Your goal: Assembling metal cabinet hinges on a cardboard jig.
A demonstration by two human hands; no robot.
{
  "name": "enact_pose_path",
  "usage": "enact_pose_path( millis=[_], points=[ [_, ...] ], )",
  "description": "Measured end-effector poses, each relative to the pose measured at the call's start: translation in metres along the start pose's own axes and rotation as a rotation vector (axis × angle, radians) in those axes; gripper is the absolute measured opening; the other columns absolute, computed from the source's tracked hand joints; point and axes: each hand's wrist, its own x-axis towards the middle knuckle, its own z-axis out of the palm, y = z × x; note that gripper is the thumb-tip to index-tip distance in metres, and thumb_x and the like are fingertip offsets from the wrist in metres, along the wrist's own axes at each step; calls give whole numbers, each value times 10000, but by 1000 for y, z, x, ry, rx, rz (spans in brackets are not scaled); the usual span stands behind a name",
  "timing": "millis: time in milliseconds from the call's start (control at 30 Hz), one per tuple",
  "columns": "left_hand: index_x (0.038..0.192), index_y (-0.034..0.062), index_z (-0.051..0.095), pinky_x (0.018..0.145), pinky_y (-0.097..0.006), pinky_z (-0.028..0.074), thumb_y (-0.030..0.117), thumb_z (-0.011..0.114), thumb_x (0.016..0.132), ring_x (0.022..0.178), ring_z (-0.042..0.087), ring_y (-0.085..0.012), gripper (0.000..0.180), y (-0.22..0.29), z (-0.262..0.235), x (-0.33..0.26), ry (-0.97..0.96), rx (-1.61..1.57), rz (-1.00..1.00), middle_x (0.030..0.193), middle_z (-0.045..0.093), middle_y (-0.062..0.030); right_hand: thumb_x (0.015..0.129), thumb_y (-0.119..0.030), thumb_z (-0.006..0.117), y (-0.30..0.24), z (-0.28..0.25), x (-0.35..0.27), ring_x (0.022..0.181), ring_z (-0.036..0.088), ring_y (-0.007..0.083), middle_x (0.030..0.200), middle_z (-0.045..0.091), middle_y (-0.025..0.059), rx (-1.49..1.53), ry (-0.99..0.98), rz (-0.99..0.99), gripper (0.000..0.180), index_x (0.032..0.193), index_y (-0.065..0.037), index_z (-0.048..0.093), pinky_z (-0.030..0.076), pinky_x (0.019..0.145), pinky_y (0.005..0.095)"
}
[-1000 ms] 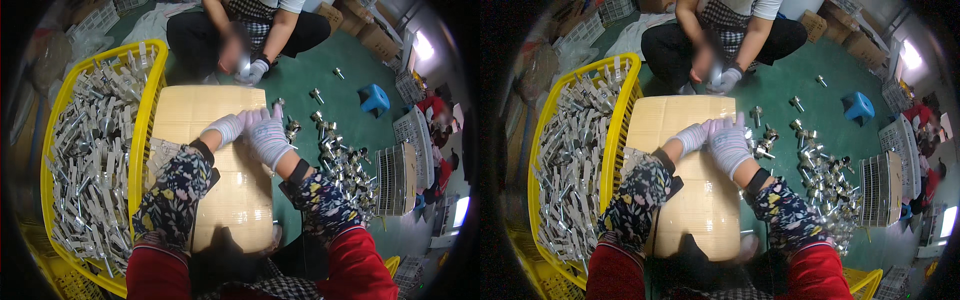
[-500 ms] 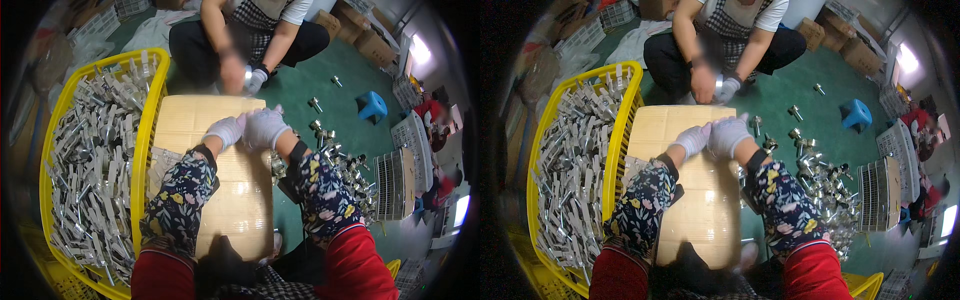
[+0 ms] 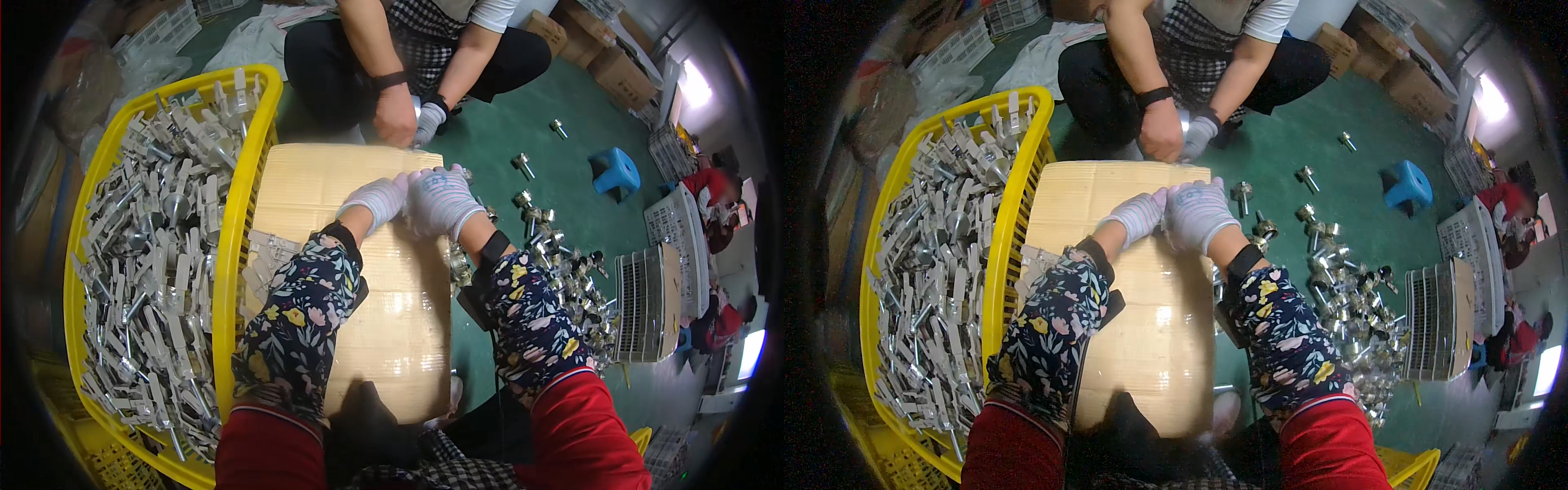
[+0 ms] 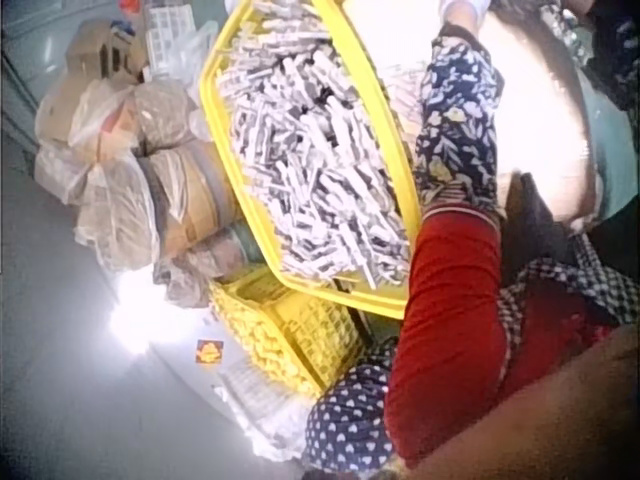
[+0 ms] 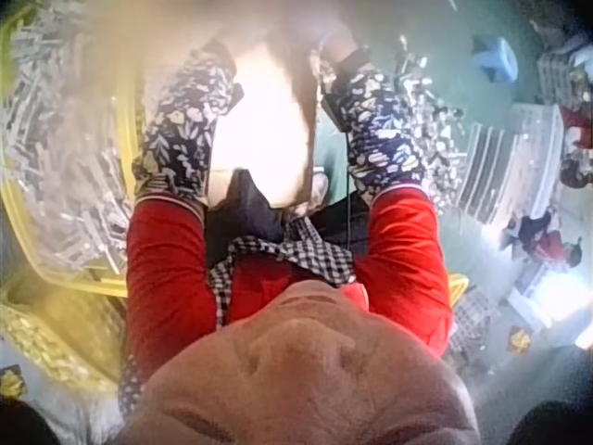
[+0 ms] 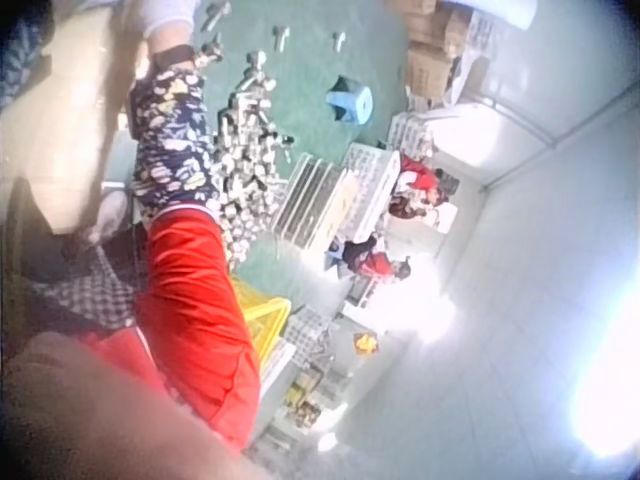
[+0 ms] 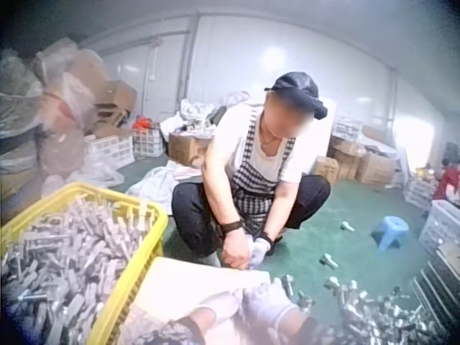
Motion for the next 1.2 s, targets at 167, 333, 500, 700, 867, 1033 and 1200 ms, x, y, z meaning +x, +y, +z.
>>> enact_pose_path(
  millis=[167, 333, 500, 700, 867, 1033, 1200],
  points=[
    [1183, 12, 514, 997, -402, 297, 497, 174, 864, 1180, 433, -334, 674, 17, -4, -22, 65, 24, -30, 1242, 482, -190, 647, -283, 667, 5, -2, 2, 997, 574, 257, 1030, 615, 107, -42, -26, -40, 476, 1060, -66, 574, 380, 894, 410],
    [1099, -30, 556, 967, -397, 331, 488, 131, 892, 1100, 491, -356, 702, 11, 1, -31, 135, 84, -36, 1148, 536, -227, 644, -323, 670, 0, -11, -7, 996, 585, 250, 1037, 624, 102, -33, -86, -72, 482, 1054, -81, 591, 389, 880, 409],
    [1185, -10, 510, 1011, -397, 285, 467, 169, 870, 1192, 424, -332, 665, 11, 3, -34, 38, 24, -81, 1233, 477, -224, 615, -365, 687, -2, -13, -14, 970, 603, 248, 1031, 634, 104, -20, -160, -95, 543, 1065, -76, 591, 392, 865, 413],
    [904, 8, 571, 823, -369, 441, 430, 428, 848, 891, 573, -336, 449, -3, 9, -98, -217, -411, 84, 949, 609, -180, 583, -388, 698, -3, -7, -50, 918, 623, 254, 961, 648, 148, 36, -194, -134, 410, 875, -100, 688, 449, 787, 380],
    [993, 38, 522, 831, -411, 437, 250, 508, 780, 913, 564, -344, 301, -3, 53, -179, 169, 520, 449, 914, 581, -206, 543, -413, 743, 11, 18, -87, 863, 620, 270, 897, 649, 157, 432, -355, -266, 561, 931, -19, 650, 459, 778, 332],
    [994, 43, 524, 796, -394, 449, 256, 484, 829, 882, 585, -313, 273, -7, 30, -255, 150, 521, 572, 940, 604, -159, 722, -571, 605, 58, 22, -174, 1140, 463, 261, 1238, 464, 195, 1274, 91, -417, 873, 1284, 50, 358, 362, 965, 330],
    [834, 21, 562, 540, -223, 387, 322, 546, 824, 592, 481, -102, 301, 19, 21, -323, -315, -367, 404, 676, 514, -31, 688, -755, 436, 31, 74, -234, 1224, 382, 261, 1313, 412, 118, 2090, 132, -415, 949, 1343, -75, 332, 292, 1016, 449]
  ],
)
